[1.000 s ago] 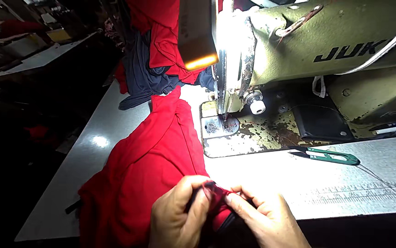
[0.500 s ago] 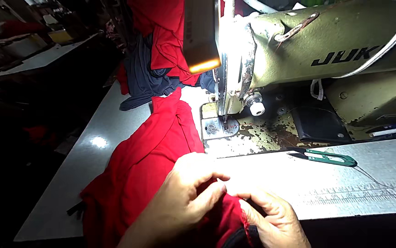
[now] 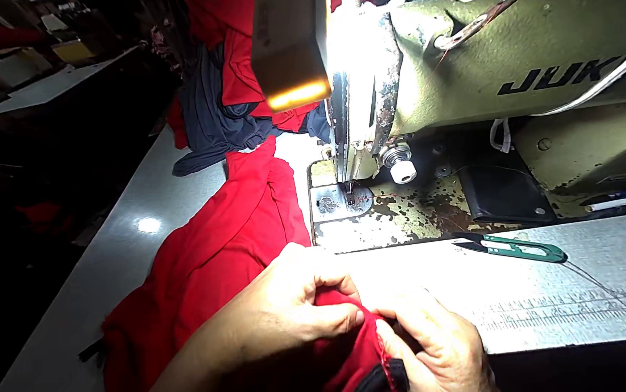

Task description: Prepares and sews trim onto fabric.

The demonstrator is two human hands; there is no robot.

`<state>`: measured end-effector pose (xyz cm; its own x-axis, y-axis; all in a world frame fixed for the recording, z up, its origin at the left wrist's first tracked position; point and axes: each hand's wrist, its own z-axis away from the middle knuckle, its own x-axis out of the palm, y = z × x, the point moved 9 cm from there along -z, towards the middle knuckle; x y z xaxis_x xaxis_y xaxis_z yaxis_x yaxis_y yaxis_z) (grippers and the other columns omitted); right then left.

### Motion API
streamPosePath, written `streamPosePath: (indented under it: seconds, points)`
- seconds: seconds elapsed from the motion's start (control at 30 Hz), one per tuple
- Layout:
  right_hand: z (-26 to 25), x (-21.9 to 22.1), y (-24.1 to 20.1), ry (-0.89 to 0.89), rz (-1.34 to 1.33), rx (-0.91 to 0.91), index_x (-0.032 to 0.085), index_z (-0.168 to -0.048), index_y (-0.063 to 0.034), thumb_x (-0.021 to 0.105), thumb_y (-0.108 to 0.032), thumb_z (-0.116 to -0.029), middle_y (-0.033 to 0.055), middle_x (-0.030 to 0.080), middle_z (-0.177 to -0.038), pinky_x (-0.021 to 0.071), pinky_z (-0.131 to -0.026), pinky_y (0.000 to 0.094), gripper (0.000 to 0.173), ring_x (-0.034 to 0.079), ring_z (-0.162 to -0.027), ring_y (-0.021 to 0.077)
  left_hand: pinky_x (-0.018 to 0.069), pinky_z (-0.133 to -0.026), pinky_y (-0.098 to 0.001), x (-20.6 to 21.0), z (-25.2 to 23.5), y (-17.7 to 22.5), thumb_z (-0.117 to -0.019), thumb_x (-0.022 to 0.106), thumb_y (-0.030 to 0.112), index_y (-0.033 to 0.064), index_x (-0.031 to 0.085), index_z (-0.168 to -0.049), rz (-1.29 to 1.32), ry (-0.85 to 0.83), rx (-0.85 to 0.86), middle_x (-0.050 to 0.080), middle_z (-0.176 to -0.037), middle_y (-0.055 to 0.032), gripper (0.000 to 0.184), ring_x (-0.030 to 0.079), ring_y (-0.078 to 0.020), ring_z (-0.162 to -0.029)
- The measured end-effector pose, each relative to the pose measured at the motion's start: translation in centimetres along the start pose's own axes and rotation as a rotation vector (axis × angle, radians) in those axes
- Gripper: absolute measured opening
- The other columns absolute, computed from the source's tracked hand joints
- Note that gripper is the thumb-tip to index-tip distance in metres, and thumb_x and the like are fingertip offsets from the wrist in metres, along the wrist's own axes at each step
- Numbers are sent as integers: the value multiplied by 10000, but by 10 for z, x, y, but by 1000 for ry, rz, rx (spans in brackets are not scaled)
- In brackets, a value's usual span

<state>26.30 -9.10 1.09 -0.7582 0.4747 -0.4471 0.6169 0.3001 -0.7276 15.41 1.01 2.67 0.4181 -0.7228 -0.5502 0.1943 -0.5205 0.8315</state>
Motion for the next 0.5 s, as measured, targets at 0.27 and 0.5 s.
streamPosePath:
  seconds: [0.27,0.5]
  points:
    - [3,1,11,12,80,-18,759,-860,-98,637,-192,-955,45,712,-817,507,-693,199,181,661,-806,91,363,-743,-210,7,-2,-14,-929,640,324,230,693,-814,-187,18,-103,555,-753,157,159,514,54,-784]
    - [3,0,15,4,9,2,752,-872,-84,654,-160,-937,42,691,-797,493,-664,182,141,639,-768,72,392,-788,-191,10,2,-10,-950,666,280,188,713,-861,-78,94,-13,586,-810,120,136,534,34,-843]
